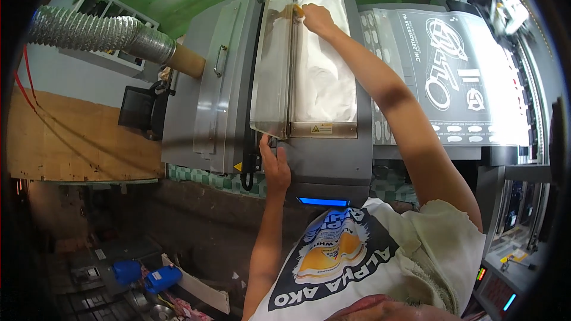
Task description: Operating a DTF printer by applying and brushing white powder onto the printed film.
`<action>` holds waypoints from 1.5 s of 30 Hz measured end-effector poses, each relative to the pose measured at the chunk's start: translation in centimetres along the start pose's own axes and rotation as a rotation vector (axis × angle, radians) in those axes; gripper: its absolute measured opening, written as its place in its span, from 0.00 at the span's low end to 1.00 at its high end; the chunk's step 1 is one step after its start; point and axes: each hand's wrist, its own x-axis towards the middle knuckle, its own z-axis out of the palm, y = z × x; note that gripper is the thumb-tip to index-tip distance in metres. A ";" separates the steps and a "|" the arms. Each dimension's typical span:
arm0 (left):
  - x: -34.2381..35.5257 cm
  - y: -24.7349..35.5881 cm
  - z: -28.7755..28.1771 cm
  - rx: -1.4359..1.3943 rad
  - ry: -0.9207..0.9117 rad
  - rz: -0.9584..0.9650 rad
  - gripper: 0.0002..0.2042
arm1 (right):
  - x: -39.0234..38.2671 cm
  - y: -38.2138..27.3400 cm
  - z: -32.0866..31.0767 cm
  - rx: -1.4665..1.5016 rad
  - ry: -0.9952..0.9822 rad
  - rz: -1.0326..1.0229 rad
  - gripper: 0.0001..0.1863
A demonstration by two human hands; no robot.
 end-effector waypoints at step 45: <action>0.2 0.0 -1.1 -0.055 -0.002 0.101 0.32 | -5.4 -6.3 -6.4 -0.314 -0.587 0.147 0.21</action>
